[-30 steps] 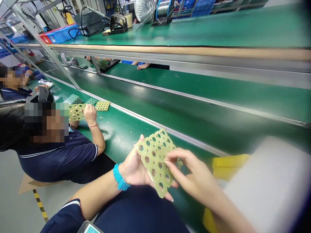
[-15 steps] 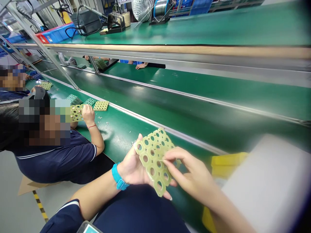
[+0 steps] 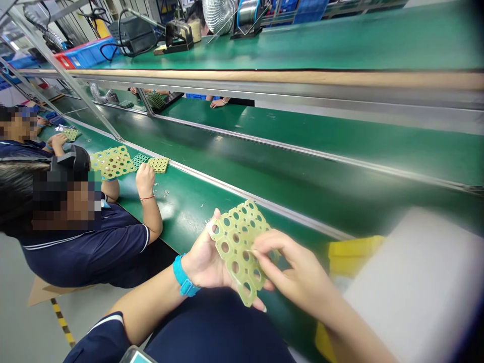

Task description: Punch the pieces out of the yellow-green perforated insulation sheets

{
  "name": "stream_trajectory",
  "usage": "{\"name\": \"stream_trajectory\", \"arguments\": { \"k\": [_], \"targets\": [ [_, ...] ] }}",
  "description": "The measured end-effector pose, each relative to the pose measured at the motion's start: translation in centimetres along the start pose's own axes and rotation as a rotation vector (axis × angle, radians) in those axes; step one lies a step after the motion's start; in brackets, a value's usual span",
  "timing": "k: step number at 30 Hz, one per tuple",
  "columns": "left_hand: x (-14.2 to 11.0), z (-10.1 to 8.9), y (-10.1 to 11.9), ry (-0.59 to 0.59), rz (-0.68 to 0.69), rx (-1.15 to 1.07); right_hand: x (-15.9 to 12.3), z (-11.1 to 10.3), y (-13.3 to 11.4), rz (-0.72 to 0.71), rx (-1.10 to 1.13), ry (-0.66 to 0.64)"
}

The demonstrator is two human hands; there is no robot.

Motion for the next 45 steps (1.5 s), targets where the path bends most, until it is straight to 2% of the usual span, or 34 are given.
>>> {"name": "stream_trajectory", "arguments": {
  "k": [6, 10, 18, 22, 31, 36, 42, 45],
  "targets": [
    [-0.1, -0.1, -0.2, -0.031, -0.008, -0.021, -0.2, 0.1, 0.3, -0.026, 0.063, 0.055],
    [-0.3, -0.4, -0.3, -0.021, 0.002, -0.028, -0.3, 0.5, 0.6, 0.003, 0.077, 0.034],
    [-0.5, -0.3, -0.1, 0.007, 0.017, -0.02, 0.1, 1.1, -1.2, -0.085, -0.139, -0.027],
    [-0.5, -0.6, 0.3, 0.044, 0.049, -0.001, 0.5, 1.4, -0.9, -0.055, -0.176, -0.046],
    [-1.1, -1.0, 0.5, -0.001, 0.044, -0.017, 0.6, 1.6, 1.1, 0.058, 0.05, -0.035],
    [-1.3, -1.0, 0.6, -0.017, 0.025, -0.023, 1.0, 1.6, 0.4, 0.018, 0.054, -0.029],
    [-1.6, -0.7, 0.8, -0.028, 0.0, 0.011, 1.3, 1.1, -1.7, -0.13, -0.111, 0.0],
    [-1.7, -0.6, 0.8, -0.03, 0.0, 0.016, 1.3, 1.1, -2.1, -0.152, -0.114, 0.015]
  ]
}}
Point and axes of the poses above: each hand's wrist, its own x-axis towards the middle knuckle, its own z-axis out of the palm, y = z × x, the point moved 10 cm from there along x, towards the middle knuckle, and after that the axes turned 12 degrees about x, right-handed, at the moved point
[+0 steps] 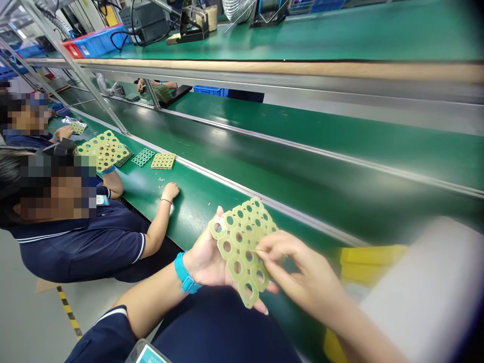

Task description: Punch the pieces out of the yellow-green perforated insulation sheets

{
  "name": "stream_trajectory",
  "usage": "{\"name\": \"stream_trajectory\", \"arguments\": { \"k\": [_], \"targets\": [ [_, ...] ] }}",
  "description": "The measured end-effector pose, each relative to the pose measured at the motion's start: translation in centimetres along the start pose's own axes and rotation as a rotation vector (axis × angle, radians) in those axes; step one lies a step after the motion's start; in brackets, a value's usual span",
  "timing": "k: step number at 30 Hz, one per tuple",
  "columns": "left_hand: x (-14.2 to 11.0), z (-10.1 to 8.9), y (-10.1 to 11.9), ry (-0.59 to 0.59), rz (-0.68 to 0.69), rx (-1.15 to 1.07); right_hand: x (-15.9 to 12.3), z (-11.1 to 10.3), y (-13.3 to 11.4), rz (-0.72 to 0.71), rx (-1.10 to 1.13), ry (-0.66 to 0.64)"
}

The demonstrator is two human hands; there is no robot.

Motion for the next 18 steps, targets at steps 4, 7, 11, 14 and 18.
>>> {"name": "stream_trajectory", "arguments": {
  "k": [4, 7, 11, 14, 18],
  "targets": [
    [0.06, 0.28, 0.17, -0.005, 0.023, 0.005, 0.0, 0.1, -0.01, 0.007, 0.029, 0.008],
    [0.12, 0.61, 0.2, -0.016, 0.03, 0.017, -0.03, 0.16, -0.15, -0.011, 0.033, 0.002],
    [0.13, 0.68, 0.22, 0.003, 0.037, 0.027, -0.13, 0.28, -0.01, 0.01, 0.062, -0.019],
    [0.12, 0.66, 0.2, 0.016, 0.036, 0.031, -0.28, 0.5, 0.06, 0.02, 0.091, -0.038],
    [0.2, 0.72, -0.02, 0.008, 0.022, 0.007, -0.48, 0.59, 0.15, 0.009, 0.119, -0.028]
  ]
}}
Point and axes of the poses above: each hand's wrist, its own x-axis towards the middle knuckle, its own z-axis out of the palm, y = z × x, the point moved 10 cm from there along x, towards the middle knuckle, and after that the axes turned 12 degrees about x, right-handed, at the moved point
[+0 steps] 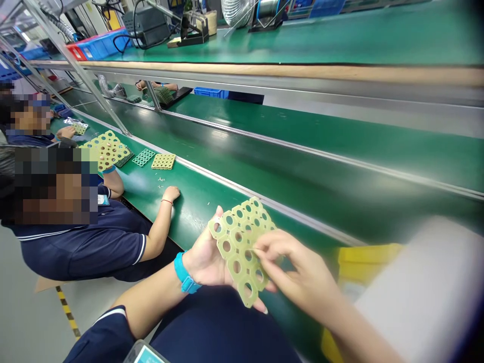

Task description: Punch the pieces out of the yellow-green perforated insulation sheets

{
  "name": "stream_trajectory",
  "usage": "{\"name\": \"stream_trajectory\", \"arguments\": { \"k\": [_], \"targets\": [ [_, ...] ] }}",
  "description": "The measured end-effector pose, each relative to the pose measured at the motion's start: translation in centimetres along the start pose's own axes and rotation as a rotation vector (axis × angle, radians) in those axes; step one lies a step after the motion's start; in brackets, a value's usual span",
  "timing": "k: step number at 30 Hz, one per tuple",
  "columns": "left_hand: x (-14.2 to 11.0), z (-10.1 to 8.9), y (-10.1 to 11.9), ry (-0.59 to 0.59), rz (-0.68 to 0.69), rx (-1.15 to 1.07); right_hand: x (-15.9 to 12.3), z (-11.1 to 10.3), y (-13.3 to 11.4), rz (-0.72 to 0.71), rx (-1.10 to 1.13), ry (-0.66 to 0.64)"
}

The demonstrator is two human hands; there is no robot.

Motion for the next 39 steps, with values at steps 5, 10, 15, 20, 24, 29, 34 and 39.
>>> {"name": "stream_trajectory", "arguments": {
  "k": [5, 10, 15, 20, 24, 29, 34, 39],
  "targets": [
    [0.2, -0.1, -0.2, 0.001, -0.003, -0.01, -0.2, -0.1, 0.1, -0.013, -0.002, 0.007],
    [0.3, 0.2, -0.1, 0.003, -0.005, 0.008, -0.2, -0.2, -0.4, -0.058, -0.053, -0.015],
    [0.4, 0.1, -0.1, 0.016, -0.013, 0.002, -0.1, -0.3, -0.3, -0.047, -0.047, 0.002],
    [0.4, 0.1, -0.2, 0.001, -0.007, -0.005, -0.5, -0.4, 0.3, -0.018, -0.013, 0.035],
    [0.4, 0.1, -0.3, -0.005, -0.01, -0.004, -0.5, -0.3, 0.3, -0.007, -0.013, 0.019],
    [0.3, 0.0, -0.1, -0.003, 0.003, -0.016, 0.0, 0.0, -0.8, -0.082, -0.115, -0.032],
    [0.1, -0.5, -0.3, 0.021, -0.021, -0.001, 0.2, 0.2, -1.5, -0.11, -0.177, -0.029],
    [0.1, -1.0, -0.2, 0.077, -0.005, 0.026, 0.2, 0.4, -0.4, -0.01, -0.183, -0.028]
  ]
}}
Point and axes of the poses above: each hand's wrist, its own x-axis towards the middle knuckle, its own z-axis out of the palm, y = z × x, the point moved 10 cm from there along x, towards the middle knuckle, and after that the axes turned 12 degrees about x, right-handed, at the moved point
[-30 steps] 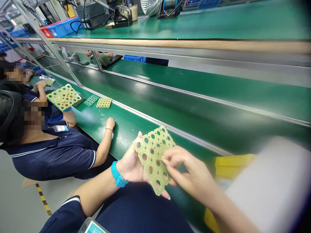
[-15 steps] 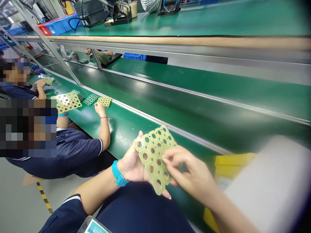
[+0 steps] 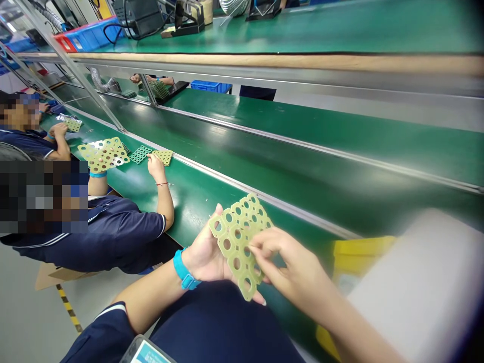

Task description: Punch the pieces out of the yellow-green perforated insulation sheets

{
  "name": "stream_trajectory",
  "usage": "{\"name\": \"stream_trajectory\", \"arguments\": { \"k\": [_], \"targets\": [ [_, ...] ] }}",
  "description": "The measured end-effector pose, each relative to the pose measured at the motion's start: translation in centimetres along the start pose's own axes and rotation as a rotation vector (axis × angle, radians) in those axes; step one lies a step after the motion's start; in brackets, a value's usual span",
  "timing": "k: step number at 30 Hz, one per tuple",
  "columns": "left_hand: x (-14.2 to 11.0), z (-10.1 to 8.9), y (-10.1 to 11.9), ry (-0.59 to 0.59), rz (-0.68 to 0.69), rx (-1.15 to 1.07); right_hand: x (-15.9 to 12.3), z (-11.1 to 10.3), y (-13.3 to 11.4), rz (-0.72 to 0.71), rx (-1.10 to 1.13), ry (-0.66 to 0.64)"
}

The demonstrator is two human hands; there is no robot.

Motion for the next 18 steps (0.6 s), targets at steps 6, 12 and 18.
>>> {"name": "stream_trajectory", "arguments": {
  "k": [6, 12, 18],
  "targets": [
    [0.1, -0.4, 0.1, 0.035, 0.029, 0.001, -0.2, 0.3, 1.7, 0.095, 0.0, 0.02],
    [0.1, -1.9, 0.2, 0.089, 0.045, 0.004, -0.2, 1.0, 3.2, 0.201, 0.075, 0.047],
    [-4.8, -6.8, 3.6, 0.317, 0.209, 0.051, 2.1, 0.7, 14.1, 0.444, 0.137, 0.103]
  ]
}}
Point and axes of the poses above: each hand's wrist, its own x-axis towards the middle knuckle, its own z-axis out of the palm, y = z × x, the point moved 10 cm from there along x, towards the middle knuckle, and after that the axes turned 12 degrees about x, right-handed, at the moved point
